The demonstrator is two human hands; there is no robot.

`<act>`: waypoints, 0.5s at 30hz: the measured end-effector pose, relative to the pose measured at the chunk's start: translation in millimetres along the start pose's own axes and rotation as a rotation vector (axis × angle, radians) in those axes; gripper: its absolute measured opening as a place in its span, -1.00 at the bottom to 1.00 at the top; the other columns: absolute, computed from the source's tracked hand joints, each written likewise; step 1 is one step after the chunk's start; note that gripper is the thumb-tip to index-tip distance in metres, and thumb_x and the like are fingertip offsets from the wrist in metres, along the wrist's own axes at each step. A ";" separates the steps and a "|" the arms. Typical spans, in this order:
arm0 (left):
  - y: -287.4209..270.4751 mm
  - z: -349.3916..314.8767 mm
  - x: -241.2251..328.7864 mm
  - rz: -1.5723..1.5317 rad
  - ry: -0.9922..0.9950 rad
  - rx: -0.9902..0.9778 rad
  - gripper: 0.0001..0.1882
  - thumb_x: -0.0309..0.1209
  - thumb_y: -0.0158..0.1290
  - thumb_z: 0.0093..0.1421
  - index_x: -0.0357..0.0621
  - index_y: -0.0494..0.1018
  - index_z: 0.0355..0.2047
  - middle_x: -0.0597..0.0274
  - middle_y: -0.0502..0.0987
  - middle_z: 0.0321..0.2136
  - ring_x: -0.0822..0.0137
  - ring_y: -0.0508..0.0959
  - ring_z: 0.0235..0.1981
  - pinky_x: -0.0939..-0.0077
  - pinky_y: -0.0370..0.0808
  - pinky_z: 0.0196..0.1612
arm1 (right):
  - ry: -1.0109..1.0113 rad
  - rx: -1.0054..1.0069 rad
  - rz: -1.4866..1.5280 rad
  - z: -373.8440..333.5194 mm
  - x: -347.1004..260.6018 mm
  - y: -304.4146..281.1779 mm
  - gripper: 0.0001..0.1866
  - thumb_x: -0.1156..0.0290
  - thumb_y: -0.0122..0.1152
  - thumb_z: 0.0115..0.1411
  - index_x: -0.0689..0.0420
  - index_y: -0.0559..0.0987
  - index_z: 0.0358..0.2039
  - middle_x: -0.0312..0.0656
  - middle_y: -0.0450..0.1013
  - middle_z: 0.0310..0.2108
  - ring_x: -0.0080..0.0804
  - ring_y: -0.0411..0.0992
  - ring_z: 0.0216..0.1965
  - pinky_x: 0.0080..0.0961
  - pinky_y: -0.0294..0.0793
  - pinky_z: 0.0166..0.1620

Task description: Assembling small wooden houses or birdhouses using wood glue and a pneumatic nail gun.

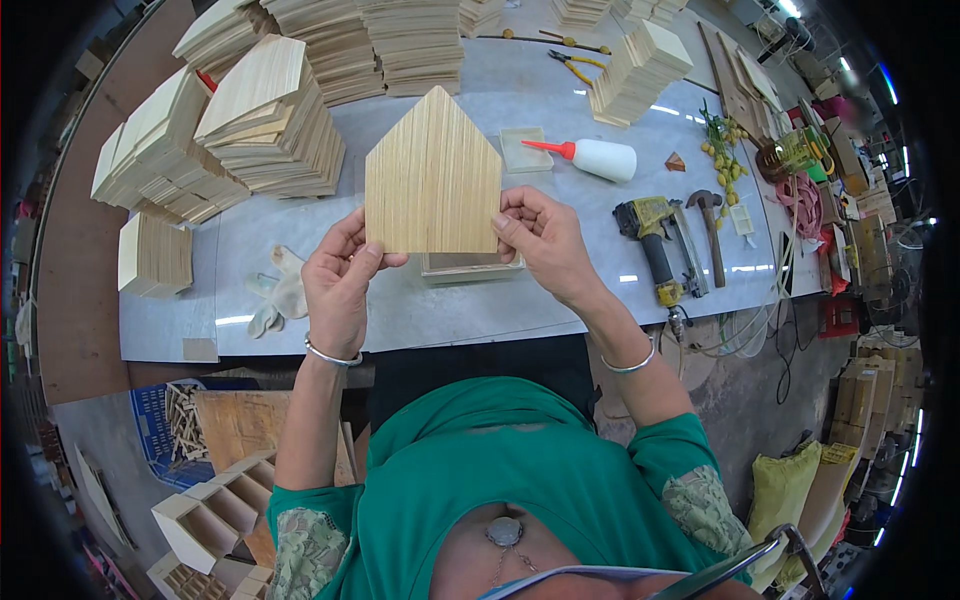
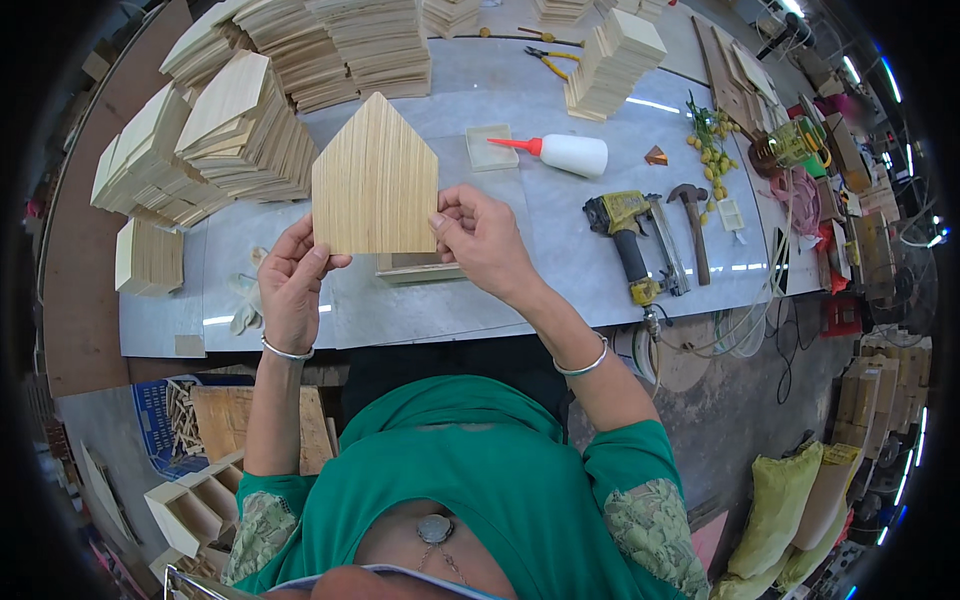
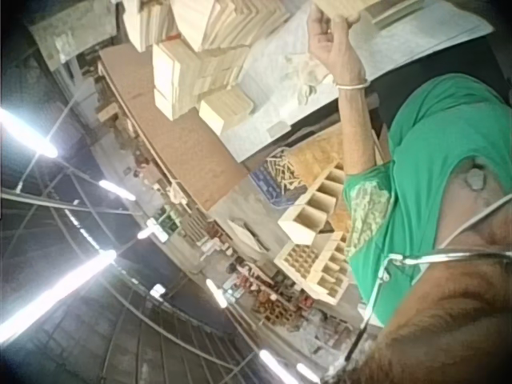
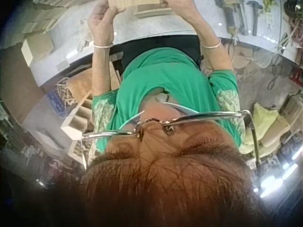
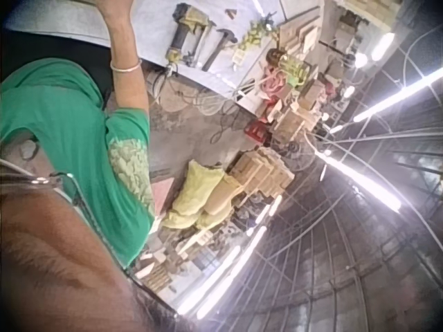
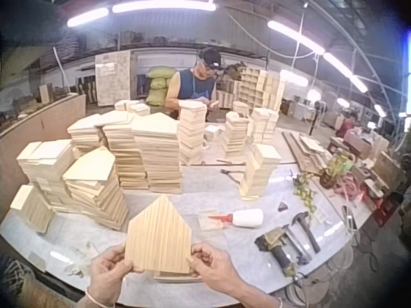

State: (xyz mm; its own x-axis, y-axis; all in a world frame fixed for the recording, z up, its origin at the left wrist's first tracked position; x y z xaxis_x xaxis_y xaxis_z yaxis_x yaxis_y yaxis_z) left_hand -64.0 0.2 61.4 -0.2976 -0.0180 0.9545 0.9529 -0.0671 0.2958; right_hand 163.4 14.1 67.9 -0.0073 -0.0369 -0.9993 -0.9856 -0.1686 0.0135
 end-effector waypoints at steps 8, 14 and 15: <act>2.4 -1.2 -5.9 -0.044 -0.058 0.032 -0.60 -0.57 -0.04 0.25 -0.42 0.29 0.11 0.06 0.52 -0.11 0.42 0.56 -0.27 0.54 0.53 -0.14 | 0.009 -0.003 0.055 -1.8 2.4 -1.9 -0.87 0.51 0.05 0.25 0.30 0.45 -0.23 -0.30 0.39 -0.46 -0.67 0.37 -0.50 -0.68 0.43 -0.45; 4.1 -0.9 -19.7 0.114 0.025 0.055 -0.57 -0.54 0.07 0.21 -0.37 0.33 0.09 0.23 0.49 -0.26 0.53 0.45 -0.33 0.65 0.45 -0.26 | -0.005 0.084 0.008 -1.7 6.7 -8.9 -0.83 0.52 0.13 0.21 0.30 0.47 -0.21 -0.33 0.40 -0.48 -0.69 0.36 -0.49 -0.70 0.41 -0.43; 5.0 -1.3 -21.6 0.181 0.042 0.070 -0.56 -0.53 0.10 0.19 -0.34 0.36 0.08 0.28 0.46 -0.30 0.55 0.41 -0.35 0.68 0.42 -0.28 | 0.002 0.091 0.009 -1.6 10.4 -11.1 -0.83 0.52 0.13 0.21 0.30 0.47 -0.21 -0.33 0.40 -0.48 -0.69 0.36 -0.49 -0.70 0.41 -0.43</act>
State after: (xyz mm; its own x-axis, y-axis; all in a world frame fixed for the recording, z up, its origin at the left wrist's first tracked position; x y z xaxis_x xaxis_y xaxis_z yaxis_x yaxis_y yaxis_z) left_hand -52.9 -1.1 42.2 -0.1220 -0.0653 0.9904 0.9924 0.0104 0.1229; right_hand 174.5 14.1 57.4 -0.0156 -0.0404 -0.9991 -0.9967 -0.0784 0.0188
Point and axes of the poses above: each hand's wrist, its own z-axis towards the middle knuckle, its own y-axis out of the palm, x = y × z, the point moved 3 cm from there along z, towards the middle knuckle
